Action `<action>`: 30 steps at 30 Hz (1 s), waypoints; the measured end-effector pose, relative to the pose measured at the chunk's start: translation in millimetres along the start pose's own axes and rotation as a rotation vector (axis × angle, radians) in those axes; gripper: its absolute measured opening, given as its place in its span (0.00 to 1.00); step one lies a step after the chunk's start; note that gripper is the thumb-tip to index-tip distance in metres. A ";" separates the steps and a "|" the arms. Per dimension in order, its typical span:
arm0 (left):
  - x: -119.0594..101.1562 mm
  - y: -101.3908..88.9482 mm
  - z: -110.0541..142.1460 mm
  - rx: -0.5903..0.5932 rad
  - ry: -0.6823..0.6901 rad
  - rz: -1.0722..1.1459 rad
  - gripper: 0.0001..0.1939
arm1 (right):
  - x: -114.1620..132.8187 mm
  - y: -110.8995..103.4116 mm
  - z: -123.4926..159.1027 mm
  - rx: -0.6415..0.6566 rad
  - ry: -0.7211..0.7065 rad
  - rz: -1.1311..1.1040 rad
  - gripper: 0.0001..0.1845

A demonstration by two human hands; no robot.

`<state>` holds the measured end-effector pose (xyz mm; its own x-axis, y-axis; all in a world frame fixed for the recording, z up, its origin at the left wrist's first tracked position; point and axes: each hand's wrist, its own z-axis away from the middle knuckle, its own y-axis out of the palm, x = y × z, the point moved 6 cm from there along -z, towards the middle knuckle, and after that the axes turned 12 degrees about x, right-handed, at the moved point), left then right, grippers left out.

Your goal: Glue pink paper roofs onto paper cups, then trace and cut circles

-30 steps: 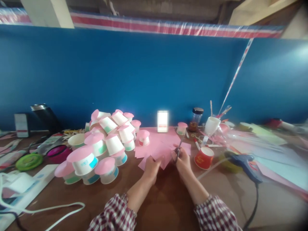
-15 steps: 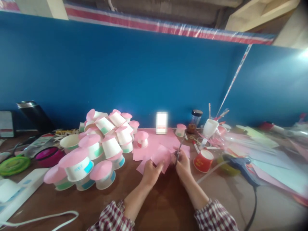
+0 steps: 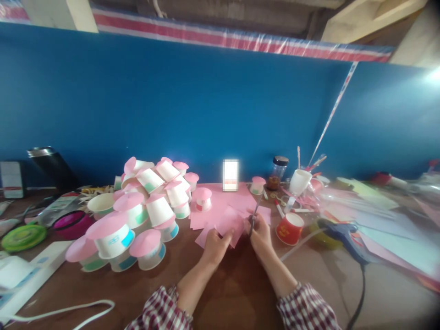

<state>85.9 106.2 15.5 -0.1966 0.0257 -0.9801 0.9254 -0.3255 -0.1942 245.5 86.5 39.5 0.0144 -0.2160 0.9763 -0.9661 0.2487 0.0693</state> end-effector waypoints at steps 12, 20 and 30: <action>3.2 2.6 0.2 -0.014 0.019 0.062 0.19 | -2.3 2.1 0.4 0.030 0.016 -0.027 0.23; 5.3 -3.8 0.6 -0.064 0.049 0.035 0.18 | -0.7 2.7 2.6 0.003 0.014 -0.031 0.23; 8.0 -8.2 1.9 -0.131 0.050 0.041 0.17 | -1.9 -0.2 3.0 -0.012 0.009 -0.026 0.23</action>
<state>76.1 107.2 9.4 -0.1442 0.0632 -0.9875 0.9673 -0.2013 -0.1541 244.8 84.1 37.0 0.0417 -0.2137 0.9760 -0.9623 0.2543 0.0968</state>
